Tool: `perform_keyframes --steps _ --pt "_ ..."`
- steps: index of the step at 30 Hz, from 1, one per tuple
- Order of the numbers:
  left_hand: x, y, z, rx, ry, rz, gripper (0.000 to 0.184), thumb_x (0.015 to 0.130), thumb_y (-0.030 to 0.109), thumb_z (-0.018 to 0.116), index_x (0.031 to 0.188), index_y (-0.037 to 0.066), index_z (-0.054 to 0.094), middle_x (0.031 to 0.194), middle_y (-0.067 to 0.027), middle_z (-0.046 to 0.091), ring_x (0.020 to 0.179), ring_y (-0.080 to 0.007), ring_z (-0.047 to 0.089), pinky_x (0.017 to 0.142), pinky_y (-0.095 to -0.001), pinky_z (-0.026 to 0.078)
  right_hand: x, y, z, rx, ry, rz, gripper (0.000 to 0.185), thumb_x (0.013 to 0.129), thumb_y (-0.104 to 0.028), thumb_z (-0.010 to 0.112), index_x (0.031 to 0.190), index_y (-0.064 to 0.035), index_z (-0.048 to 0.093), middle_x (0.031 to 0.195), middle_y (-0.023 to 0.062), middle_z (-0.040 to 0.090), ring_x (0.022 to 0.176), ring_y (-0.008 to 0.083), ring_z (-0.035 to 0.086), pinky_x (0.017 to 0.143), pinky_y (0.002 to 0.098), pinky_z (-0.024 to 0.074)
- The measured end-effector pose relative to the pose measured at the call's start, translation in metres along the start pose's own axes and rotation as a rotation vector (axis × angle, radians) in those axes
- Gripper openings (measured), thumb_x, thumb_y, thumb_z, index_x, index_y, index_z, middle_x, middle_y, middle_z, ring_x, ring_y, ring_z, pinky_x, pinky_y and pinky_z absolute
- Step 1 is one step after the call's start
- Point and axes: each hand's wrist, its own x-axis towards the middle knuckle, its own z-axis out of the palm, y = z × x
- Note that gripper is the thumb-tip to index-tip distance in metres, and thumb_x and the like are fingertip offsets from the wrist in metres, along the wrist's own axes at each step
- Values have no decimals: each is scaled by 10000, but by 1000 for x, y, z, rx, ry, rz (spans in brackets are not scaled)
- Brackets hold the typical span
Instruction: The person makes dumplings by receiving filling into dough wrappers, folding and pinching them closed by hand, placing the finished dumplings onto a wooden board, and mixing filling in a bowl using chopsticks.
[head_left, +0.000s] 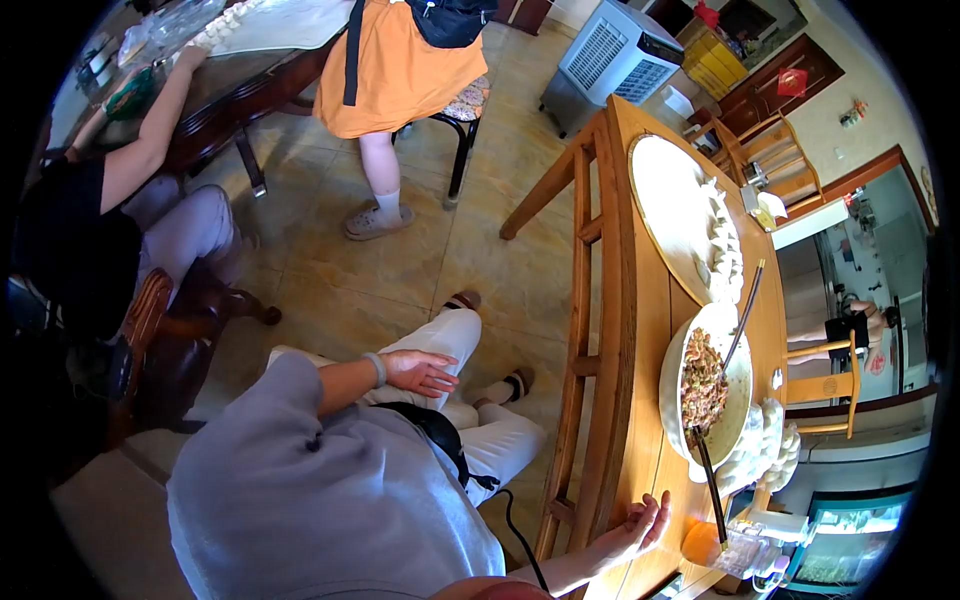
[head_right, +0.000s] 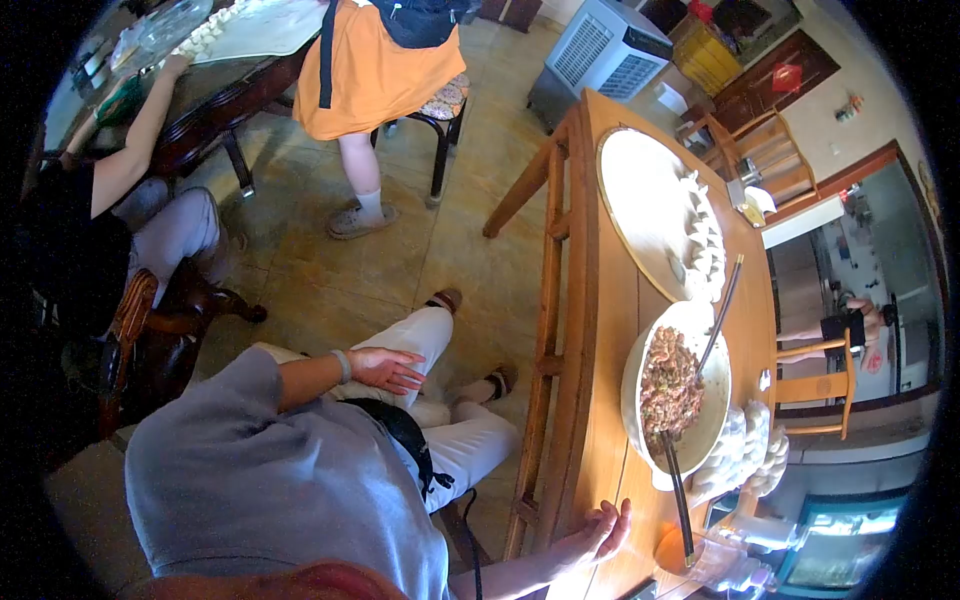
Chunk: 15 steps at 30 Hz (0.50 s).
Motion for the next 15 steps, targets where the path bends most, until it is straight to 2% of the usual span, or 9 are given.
perform_keyframes --steps 4,7,13,14,15 --pt "3 -4 -2 -24 5 13 504 903 282 512 1361 212 315 1340 -119 416 1202 -249 445 934 -367 428 0 0 -4 -29 -8 2 307 886 -170 533 1136 8 549 809 50 555 660 77 423 605 203 351" --pt "-3 -2 5 32 17 38 523 855 319 589 1312 203 362 1310 -114 430 1182 -242 465 924 -365 438 2 3 -1 -33 8 1 298 894 -161 518 1136 9 555 815 46 557 645 71 415 590 193 341" --pt "-2 -3 1 28 15 57 521 867 306 574 1327 213 348 1324 -122 422 1177 -243 472 921 -369 441 5 16 -11 -24 -18 -20 277 900 -146 505 1133 -11 568 832 41 568 646 64 405 582 194 329" --pt "-2 -2 2 29 27 63 502 886 293 542 1337 208 339 1330 -128 416 1186 -248 464 931 -373 433 9 23 -14 -57 47 10 300 837 -143 552 1094 7 586 748 21 531 644 77 410 604 200 336" --pt "-3 -4 4 24 40 66 483 905 280 511 1346 203 330 1336 -133 411 1194 -254 455 941 -378 425 9 22 -11 -58 35 2 299 836 -144 553 1093 5 587 750 22 533 647 79 413 606 202 338"
